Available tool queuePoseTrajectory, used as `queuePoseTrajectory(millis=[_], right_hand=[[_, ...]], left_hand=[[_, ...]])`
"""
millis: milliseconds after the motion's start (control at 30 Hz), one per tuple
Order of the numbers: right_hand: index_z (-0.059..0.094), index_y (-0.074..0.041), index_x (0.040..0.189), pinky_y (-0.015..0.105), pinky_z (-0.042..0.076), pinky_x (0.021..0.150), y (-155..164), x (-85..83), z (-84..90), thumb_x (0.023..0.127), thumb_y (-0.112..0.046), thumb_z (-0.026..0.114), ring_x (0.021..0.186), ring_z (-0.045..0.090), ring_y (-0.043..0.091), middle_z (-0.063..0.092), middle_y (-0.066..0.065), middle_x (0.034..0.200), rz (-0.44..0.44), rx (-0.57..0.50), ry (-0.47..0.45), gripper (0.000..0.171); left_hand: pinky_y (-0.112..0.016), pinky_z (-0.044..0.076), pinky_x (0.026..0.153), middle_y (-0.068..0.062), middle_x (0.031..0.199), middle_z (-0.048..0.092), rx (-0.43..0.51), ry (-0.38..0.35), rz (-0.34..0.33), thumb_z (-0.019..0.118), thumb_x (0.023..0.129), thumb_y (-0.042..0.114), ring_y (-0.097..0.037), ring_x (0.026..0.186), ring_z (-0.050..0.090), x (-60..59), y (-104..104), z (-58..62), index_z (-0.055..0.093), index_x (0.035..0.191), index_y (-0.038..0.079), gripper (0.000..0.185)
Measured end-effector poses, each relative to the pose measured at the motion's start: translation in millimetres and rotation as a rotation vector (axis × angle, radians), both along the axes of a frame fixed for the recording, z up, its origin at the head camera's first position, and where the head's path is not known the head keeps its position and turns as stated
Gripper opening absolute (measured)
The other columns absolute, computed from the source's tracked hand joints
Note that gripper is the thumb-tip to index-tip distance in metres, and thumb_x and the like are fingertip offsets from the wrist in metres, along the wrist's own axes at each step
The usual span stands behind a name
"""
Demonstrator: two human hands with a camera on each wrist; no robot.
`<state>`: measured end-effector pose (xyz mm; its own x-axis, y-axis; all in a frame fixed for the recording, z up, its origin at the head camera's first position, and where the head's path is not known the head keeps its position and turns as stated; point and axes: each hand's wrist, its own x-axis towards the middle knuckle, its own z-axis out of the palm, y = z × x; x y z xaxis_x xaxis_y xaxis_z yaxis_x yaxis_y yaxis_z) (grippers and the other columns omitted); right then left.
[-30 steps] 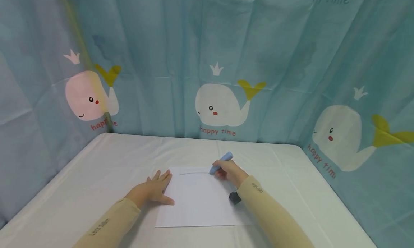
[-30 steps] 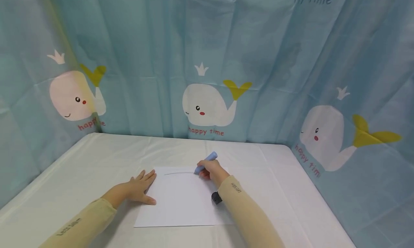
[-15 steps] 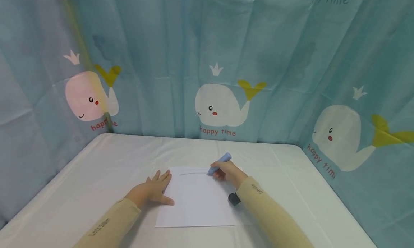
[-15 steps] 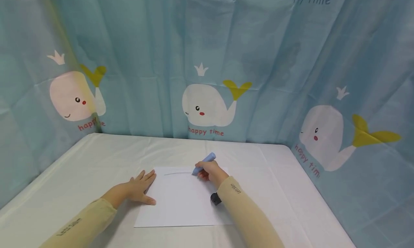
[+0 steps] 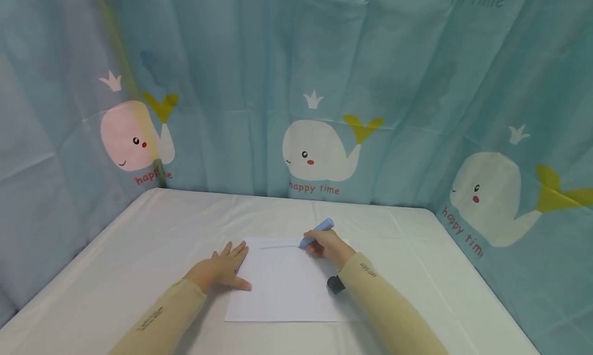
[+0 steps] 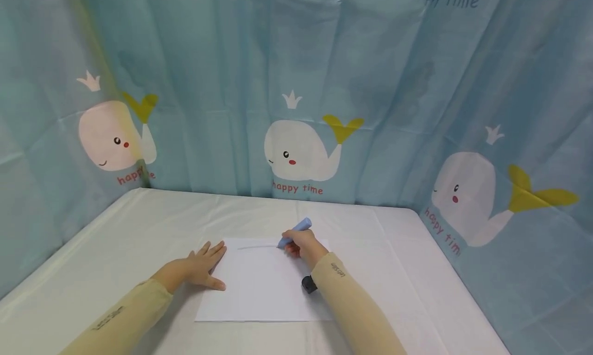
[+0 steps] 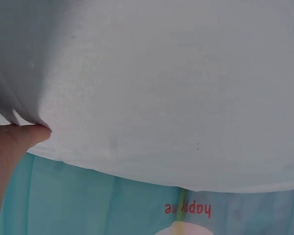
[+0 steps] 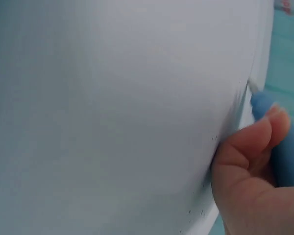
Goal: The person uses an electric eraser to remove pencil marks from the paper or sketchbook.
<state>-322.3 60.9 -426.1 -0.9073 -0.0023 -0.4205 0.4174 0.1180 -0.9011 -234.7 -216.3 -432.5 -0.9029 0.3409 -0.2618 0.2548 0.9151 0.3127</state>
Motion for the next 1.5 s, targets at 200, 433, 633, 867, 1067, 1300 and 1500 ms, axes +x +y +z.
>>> queuePoseTrajectory(millis=[200, 433, 633, 867, 1067, 1300, 1500], right_hand=[[0.055, 0.008, 0.111, 0.02, 0.046, 0.052, 0, 0.6, -4.4, 0.089, -0.013, 0.069, 0.052, 0.053, 0.01, 0.059, 0.006, 0.067, 0.0, 0.009, -0.002, 0.033], [0.057, 0.007, 0.11, 0.02, 0.046, 0.052, -1, 1.8, -5.3, 0.089, -0.013, 0.069, 0.053, 0.053, 0.01, 0.059, 0.005, 0.067, 0.004, 0.007, -0.002, 0.031], [0.056, 0.007, 0.111, 0.02, 0.045, 0.053, 1, 0.9, -5.0, 0.088, -0.013, 0.069, 0.053, 0.053, 0.01, 0.06, 0.005, 0.067, 0.018, 0.001, -0.002, 0.033], [0.052, 0.007, 0.113, 0.021, 0.045, 0.053, 3, 0.5, -8.6, 0.088, -0.011, 0.066, 0.054, 0.053, 0.011, 0.06, 0.007, 0.068, -0.023, -0.075, -0.023, 0.034], [0.054, 0.006, 0.104, 0.019, 0.041, 0.051, -1, 2.6, -5.1, 0.085, -0.01, 0.066, 0.053, 0.05, 0.009, 0.056, 0.005, 0.066, -0.067, -0.033, 0.038, 0.028], [0.056, 0.004, 0.099, 0.02, 0.041, 0.05, -5, 2.6, -5.9, 0.084, -0.011, 0.067, 0.05, 0.049, 0.009, 0.056, 0.003, 0.061, -0.074, 0.024, 0.036, 0.024], [0.058, 0.004, 0.102, 0.02, 0.042, 0.052, -6, 0.5, -4.5, 0.085, -0.013, 0.068, 0.052, 0.051, 0.009, 0.057, 0.002, 0.063, -0.016, 0.058, 0.055, 0.026]], left_hand=[[-0.075, 0.012, 0.103, -0.027, 0.157, 0.016, 0.024, -0.002, -0.002, 0.077, 0.074, 0.055, -0.055, 0.14, 0.006, 4.2, 0, 0.3, 0.027, 0.148, -0.008, 0.109], [-0.074, 0.01, 0.104, -0.026, 0.157, 0.016, 0.035, -0.007, 0.009, 0.079, 0.074, 0.051, -0.054, 0.14, 0.006, 6.3, -1, 3.3, 0.028, 0.148, -0.008, 0.107], [-0.074, 0.01, 0.104, -0.026, 0.157, 0.016, 0.03, -0.002, 0.01, 0.078, 0.075, 0.052, -0.054, 0.141, 0.006, 4.6, -1, 1.1, 0.027, 0.148, -0.007, 0.107], [-0.075, 0.012, 0.103, -0.027, 0.157, 0.016, 0.027, -0.004, -0.003, 0.078, 0.074, 0.054, -0.055, 0.14, 0.006, 5.1, 0, -0.4, 0.028, 0.148, -0.008, 0.109], [-0.074, 0.012, 0.103, -0.025, 0.157, 0.017, 0.018, 0.022, 0.003, 0.077, 0.074, 0.055, -0.054, 0.141, 0.007, 1.2, 0, -2.9, 0.028, 0.148, -0.006, 0.109], [-0.075, 0.011, 0.103, -0.026, 0.157, 0.016, 0.017, -0.005, -0.003, 0.077, 0.074, 0.057, -0.055, 0.14, 0.006, 1.9, -1, -5.9, 0.026, 0.149, -0.007, 0.11], [-0.074, 0.013, 0.103, -0.025, 0.157, 0.017, 0.006, 0.025, -0.006, 0.077, 0.074, 0.056, -0.054, 0.141, 0.008, 2.0, 0, -1.0, 0.027, 0.148, -0.006, 0.108]])
